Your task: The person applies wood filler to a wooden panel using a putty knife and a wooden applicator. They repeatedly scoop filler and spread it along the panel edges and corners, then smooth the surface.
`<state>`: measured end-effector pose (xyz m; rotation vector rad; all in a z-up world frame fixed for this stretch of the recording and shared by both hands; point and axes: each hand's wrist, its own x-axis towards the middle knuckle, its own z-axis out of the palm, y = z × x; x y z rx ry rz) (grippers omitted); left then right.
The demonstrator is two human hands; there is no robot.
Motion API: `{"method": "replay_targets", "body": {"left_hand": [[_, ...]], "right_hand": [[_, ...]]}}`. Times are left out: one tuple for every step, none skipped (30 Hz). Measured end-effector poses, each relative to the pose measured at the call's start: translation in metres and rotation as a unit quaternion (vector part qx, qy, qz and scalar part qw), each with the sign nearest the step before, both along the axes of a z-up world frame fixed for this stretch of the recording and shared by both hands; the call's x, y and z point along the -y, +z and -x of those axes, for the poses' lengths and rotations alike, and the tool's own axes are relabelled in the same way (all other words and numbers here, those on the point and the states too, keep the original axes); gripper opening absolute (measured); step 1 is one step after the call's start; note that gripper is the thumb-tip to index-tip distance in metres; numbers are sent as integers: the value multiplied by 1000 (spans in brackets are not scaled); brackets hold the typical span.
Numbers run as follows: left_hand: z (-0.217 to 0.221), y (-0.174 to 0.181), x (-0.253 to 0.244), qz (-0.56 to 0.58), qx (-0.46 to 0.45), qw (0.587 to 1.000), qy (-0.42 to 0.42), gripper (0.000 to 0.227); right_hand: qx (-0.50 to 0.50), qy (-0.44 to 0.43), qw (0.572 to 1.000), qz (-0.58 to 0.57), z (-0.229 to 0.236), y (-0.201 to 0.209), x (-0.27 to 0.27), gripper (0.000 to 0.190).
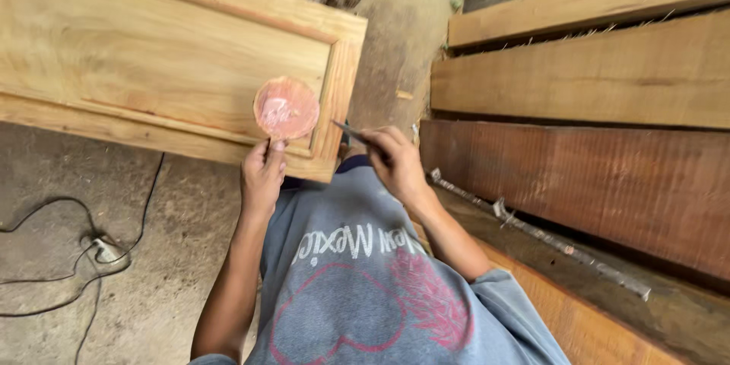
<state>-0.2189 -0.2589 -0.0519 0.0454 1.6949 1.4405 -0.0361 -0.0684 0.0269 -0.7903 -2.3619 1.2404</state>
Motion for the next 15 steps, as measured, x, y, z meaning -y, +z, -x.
{"method": "replay_targets", "body": {"left_hand": [[5, 3, 1, -6, -4, 1000, -4, 26], [9, 7, 5, -11, -8, 1000, -9, 26], [13, 11, 11, -13, -12, 1000, -12, 26], [18, 15, 15, -14, -8, 1000, -15, 26], [23, 18, 18, -14, -5, 1000, -18, 27], [27, 20, 20, -14, -2, 1000, -20, 28], [31, 21, 23, -18, -6, 1000, -25, 27], [35, 20, 25, -22, -10, 999, -29, 27], [38, 20, 28, -25, -13, 999, -34, 27], [42, 20, 30, -29, -13, 999, -43, 27], [45, 20, 32, -34, -13, 998, -51, 27], [47, 20, 35, -38, -12, 997, -59, 27], [51, 21, 38, -47, -5, 997, -66, 28], [54, 22, 41, -56, 2, 996, -72, 29], [57, 23, 41, -69, 10, 994, -80, 31]], "right_hand": [[19, -15, 1000, 17, -1, 2, 4, 31], [37, -30, 998, 35, -1, 5, 9, 30], [45, -40, 998, 22, 1, 7, 14, 28], [53, -50, 997, 9, 3, 10, 20, 25], [61, -58, 996, -4, 7, 12, 25, 23], [60, -61, 996, -8, 10, 13, 30, 22], [57, -64, 996, -12, 14, 14, 35, 21], [54, -66, 996, -15, 18, 15, 40, 20], [47, -68, 996, -26, 21, 16, 45, 19], [40, -69, 996, -36, 25, 16, 50, 18], [33, -71, 996, -47, 28, 17, 54, 18], [40, -72, 996, -47, 31, 19, 58, 18], [46, -73, 995, -48, 35, 20, 62, 18], [51, -75, 995, -50, 39, 21, 67, 18], [59, -75, 994, -51, 44, 22, 70, 18]]}}
